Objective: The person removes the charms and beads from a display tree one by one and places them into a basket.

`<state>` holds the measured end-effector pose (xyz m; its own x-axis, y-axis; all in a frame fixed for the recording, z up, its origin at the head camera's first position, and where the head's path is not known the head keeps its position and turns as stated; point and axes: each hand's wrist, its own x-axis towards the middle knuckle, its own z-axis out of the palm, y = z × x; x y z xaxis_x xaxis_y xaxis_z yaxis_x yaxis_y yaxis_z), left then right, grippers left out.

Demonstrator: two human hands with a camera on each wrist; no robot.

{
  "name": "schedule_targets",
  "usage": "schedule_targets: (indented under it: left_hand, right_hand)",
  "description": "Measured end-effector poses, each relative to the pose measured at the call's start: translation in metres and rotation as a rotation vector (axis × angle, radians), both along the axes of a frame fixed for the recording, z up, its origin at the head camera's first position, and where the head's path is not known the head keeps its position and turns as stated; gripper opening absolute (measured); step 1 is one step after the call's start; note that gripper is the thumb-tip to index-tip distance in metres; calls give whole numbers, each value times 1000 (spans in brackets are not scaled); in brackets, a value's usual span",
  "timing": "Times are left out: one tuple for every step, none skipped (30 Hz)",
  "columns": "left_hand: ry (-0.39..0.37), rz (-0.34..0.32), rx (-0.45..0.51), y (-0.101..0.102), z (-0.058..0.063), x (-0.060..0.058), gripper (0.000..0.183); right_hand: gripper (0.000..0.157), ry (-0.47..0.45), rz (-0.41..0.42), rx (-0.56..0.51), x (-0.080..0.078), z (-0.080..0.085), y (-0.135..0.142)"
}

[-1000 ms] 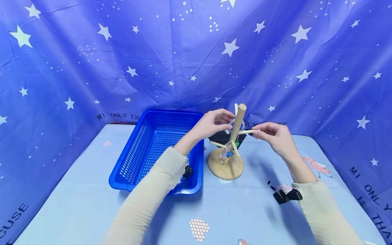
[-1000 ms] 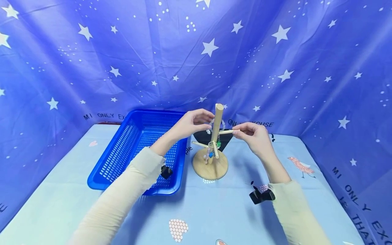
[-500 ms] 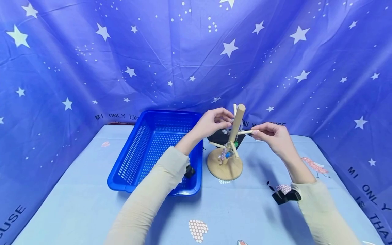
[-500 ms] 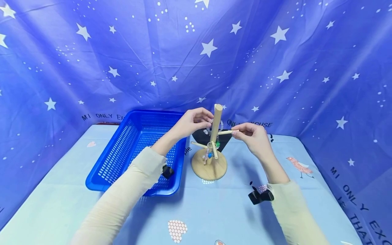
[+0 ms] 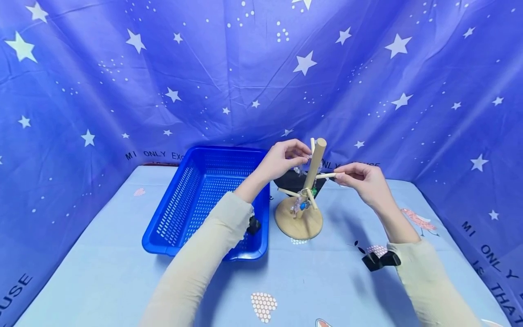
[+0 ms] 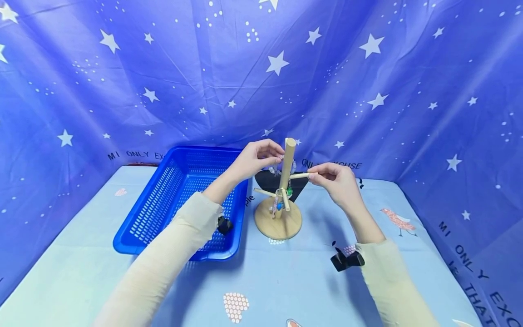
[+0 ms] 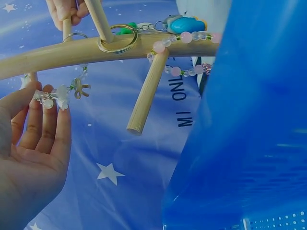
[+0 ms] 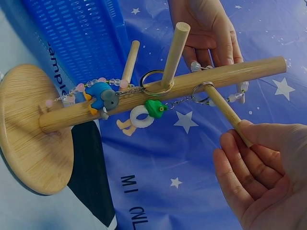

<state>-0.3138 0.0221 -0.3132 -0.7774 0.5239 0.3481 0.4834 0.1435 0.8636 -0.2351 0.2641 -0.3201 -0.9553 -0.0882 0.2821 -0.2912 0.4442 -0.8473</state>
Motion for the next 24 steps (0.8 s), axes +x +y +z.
schedule_targets:
  left_hand:
    - [4,6,0,0,0,-1,18]
    - [8,14,2,1,0,-2,18]
    - [10,22,2,1,1,-3,18]
    - [12,30,5,1,1,-4,18]
    - [13,37,8,2,2,-5,18]
    - [14,42,12,3,2,-5,18]
    - [13,46,16,3,3,-6,18]
    - [11,49,23,4,3,-7,18]
    - [9,53,28,5,4,-7,18]
    - [6,57,33,6,4,-8,18]
    - [6,64,36,6,5,-8,18]
    - [4,71,42,7,5,-9,18]
    - [3,79,50,8,5,-10,18]
    - [1,88,58,8,5,-11,17]
    - [-1,99,65,9,5,-12,17]
    - [-3,106,76,10,6,-13,17]
    - [-6,114,87,10,6,-14,17]
    - [-11,120,100,11,7,-14,17]
    - [-12,127,110,12,8,-15,18]
    - [-15,136,119,13,8,-16,17]
    - [-17,145,126,14,9,-17,17]
    - [-16,153,133,15,10,-17,17]
    - [-14,161,138,16,11,-18,17]
    - [-11,170,145,17,11,-19,17]
  right_hand:
    - [30,1,0,-2,0,0,0]
    - [30,1,2,-6,0,0,0]
    - [29,0,4,-8,0,0,0]
    - [29,0,5,-11,0,1,-1]
    - [29,2,7,-14,0,1,-1]
    - [29,2,6,-16,0,1,-1]
    - [29,3,5,-19,0,1,0]
    - [29,5,4,-19,0,1,0]
    - [29,6,3,-20,0,1,0]
    - [29,8,3,-21,0,1,0]
    - [29,7,3,-22,-1,1,1]
    - [29,6,4,-24,-1,1,1]
    - [29,5,6,-25,-1,1,1]
    - [29,3,6,-23,-1,1,1]
    - [28,2,9,-25,-1,1,1]
    - [28,2,9,-23,-1,1,1]
    - [28,0,8,-21,-1,1,1]
    - [28,0,6,-17,-1,1,1]
    - [28,-1,3,-13,-1,1,1]
    - [28,-1,3,-10,-1,0,1]
    - [28,-2,3,-7,-1,0,1]
    - [28,-2,1,-3,-1,0,1]
    - [28,-2,2,-3,-1,0,1]
    - [28,-2,4,-2,-1,-1,1]
